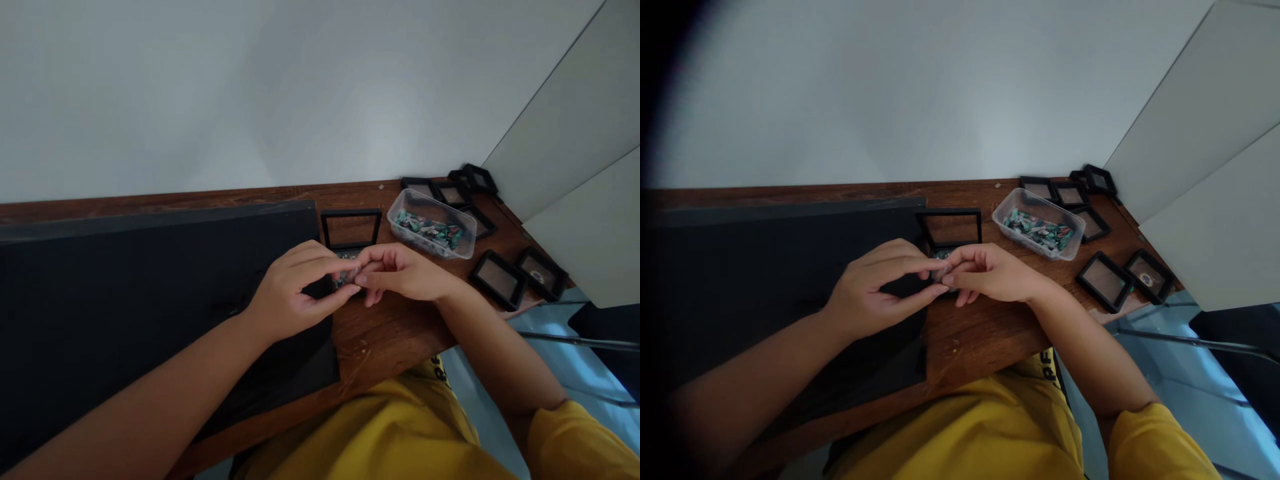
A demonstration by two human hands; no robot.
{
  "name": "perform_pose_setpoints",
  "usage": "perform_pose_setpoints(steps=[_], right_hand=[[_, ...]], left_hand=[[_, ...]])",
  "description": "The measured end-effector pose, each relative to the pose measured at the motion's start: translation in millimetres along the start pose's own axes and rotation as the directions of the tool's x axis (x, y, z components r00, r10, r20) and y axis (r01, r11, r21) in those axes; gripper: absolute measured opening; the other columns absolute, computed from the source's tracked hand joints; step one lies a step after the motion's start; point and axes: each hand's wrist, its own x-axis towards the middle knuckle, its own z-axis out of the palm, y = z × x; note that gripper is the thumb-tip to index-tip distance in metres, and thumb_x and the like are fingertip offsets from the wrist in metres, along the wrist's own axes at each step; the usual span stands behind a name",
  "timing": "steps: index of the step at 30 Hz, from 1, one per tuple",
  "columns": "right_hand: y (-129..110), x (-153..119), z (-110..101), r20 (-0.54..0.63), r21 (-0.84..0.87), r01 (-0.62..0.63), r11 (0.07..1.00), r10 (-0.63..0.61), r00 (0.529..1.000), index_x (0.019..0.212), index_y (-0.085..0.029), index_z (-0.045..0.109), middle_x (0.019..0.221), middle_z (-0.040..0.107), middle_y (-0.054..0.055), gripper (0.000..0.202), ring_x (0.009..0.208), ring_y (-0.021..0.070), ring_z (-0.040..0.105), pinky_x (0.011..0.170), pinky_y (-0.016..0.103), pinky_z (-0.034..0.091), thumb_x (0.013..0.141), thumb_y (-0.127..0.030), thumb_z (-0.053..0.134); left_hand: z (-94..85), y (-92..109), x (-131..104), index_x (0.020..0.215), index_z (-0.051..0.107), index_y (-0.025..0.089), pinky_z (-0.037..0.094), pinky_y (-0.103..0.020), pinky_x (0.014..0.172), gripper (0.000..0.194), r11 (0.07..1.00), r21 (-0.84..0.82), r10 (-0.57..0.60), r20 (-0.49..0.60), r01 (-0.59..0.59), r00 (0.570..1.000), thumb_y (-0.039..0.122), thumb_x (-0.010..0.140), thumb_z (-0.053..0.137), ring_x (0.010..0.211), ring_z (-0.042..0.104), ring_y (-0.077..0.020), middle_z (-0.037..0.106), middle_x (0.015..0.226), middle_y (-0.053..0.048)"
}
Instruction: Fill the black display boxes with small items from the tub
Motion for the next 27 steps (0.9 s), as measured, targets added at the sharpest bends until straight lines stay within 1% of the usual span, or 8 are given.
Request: perform_pose_setpoints(steps=[3, 7, 11, 14, 19, 22, 24, 27], right_hand=[[-1.9, -0.6, 0.5, 0.002, 0.002, -0.012, 1.000, 0.012, 1.000, 0.097, -0.017, 0.068, 0.076, 0.074, -0.005, 0.020, 0.062, 0.0064, 0.072, 0.061, 0.015, 0.058, 0.088, -0.030, 0.082], [-3.1, -1.4, 0.5, 0.015, 0.010, -0.026, 1.000, 0.026, 1.000, 0.094, -0.018, 0.067, 0.075, 0.074, -0.005, 0.021, 0.063, 0.0069, 0.073, 0.061, 0.015, 0.058, 0.087, -0.031, 0.082], [-3.9, -2.0, -0.2, 0.013, 0.017, -0.052, 0.998, 0.052, 0.999, 0.092, -0.017, 0.069, 0.079, 0.075, -0.003, 0.022, 0.065, 0.0084, 0.075, 0.062, 0.016, 0.058, 0.087, -0.034, 0.082], [-4.4, -2.3, -1.3, 0.017, 0.021, -0.065, 0.998, 0.065, 0.998, 0.089, -0.017, 0.070, 0.080, 0.076, -0.002, 0.023, 0.066, 0.0095, 0.075, 0.062, 0.017, 0.058, 0.087, -0.036, 0.082], [-4.4, -2.4, -3.3, 0.040, 0.024, -0.070, 0.997, 0.069, 0.997, 0.090, -0.017, 0.073, 0.079, 0.077, 0.000, 0.024, 0.068, 0.0102, 0.075, 0.062, 0.018, 0.058, 0.088, -0.039, 0.080], [-4.8, -1.9, -3.2, 0.042, 0.012, -0.066, 0.998, 0.065, 0.997, 0.088, -0.017, 0.073, 0.078, 0.077, 0.000, 0.022, 0.066, 0.0094, 0.073, 0.061, 0.018, 0.058, 0.090, -0.038, 0.078], [-5.3, -1.5, -2.6, 0.027, -0.012, -0.062, 0.998, 0.063, 0.998, 0.088, -0.017, 0.073, 0.079, 0.076, 0.000, 0.019, 0.064, 0.0089, 0.072, 0.058, 0.017, 0.057, 0.091, -0.035, 0.075], [-6.4, -1.5, -2.0, -0.036, -0.049, -0.055, 0.997, 0.053, 0.998, 0.092, -0.017, 0.072, 0.083, 0.077, -0.001, 0.012, 0.059, 0.0079, 0.068, 0.049, 0.016, 0.052, 0.090, -0.029, 0.072]], left_hand=[[-0.5, -2.1, -0.2, 0.107, 0.077, 0.028, 0.057, -0.035, 0.073, 0.016, 1.000, -0.016, -0.002, 0.019, 0.002, 1.000, 0.037, 0.096, 0.072, 0.070, 0.069, -0.0172, 0.075, 0.077, 0.001], [-1.9, -3.0, 0.2, 0.108, 0.076, 0.028, 0.057, -0.034, 0.073, 0.017, 0.999, -0.046, 0.023, 0.033, -0.022, 0.999, 0.037, 0.095, 0.075, 0.070, 0.069, -0.0170, 0.076, 0.078, 0.001], [-2.8, -2.1, 0.7, 0.106, 0.076, 0.029, 0.057, -0.036, 0.074, 0.017, 0.999, -0.044, -0.026, 0.077, 0.030, 0.997, 0.042, 0.095, 0.073, 0.070, 0.069, -0.0180, 0.076, 0.078, 0.001], [-3.2, -2.2, 0.7, 0.104, 0.077, 0.029, 0.057, -0.036, 0.074, 0.018, 0.998, -0.039, -0.042, 0.101, 0.047, 0.994, 0.043, 0.095, 0.072, 0.069, 0.069, -0.0182, 0.078, 0.079, 0.000], [-3.0, -3.3, 0.3, 0.104, 0.077, 0.029, 0.056, -0.035, 0.072, 0.019, 0.999, -0.037, 0.011, 0.075, -0.008, 0.997, 0.045, 0.096, 0.073, 0.067, 0.068, -0.0172, 0.078, 0.078, 0.001], [-2.5, -3.2, 0.6, 0.102, 0.077, 0.028, 0.056, -0.035, 0.071, 0.022, 0.999, -0.035, 0.011, 0.057, -0.009, 0.998, 0.049, 0.097, 0.072, 0.066, 0.068, -0.0172, 0.077, 0.076, 0.001], [-2.3, -2.9, 1.1, 0.101, 0.078, 0.028, 0.056, -0.034, 0.070, 0.023, 0.999, -0.036, 0.020, 0.049, -0.018, 0.999, 0.050, 0.097, 0.073, 0.066, 0.068, -0.0170, 0.076, 0.075, 0.001], [-2.2, -2.8, 1.3, 0.101, 0.078, 0.027, 0.055, -0.033, 0.070, 0.021, 0.998, -0.035, 0.048, 0.032, -0.047, 0.998, 0.047, 0.098, 0.074, 0.067, 0.067, -0.0164, 0.075, 0.074, 0.001]])
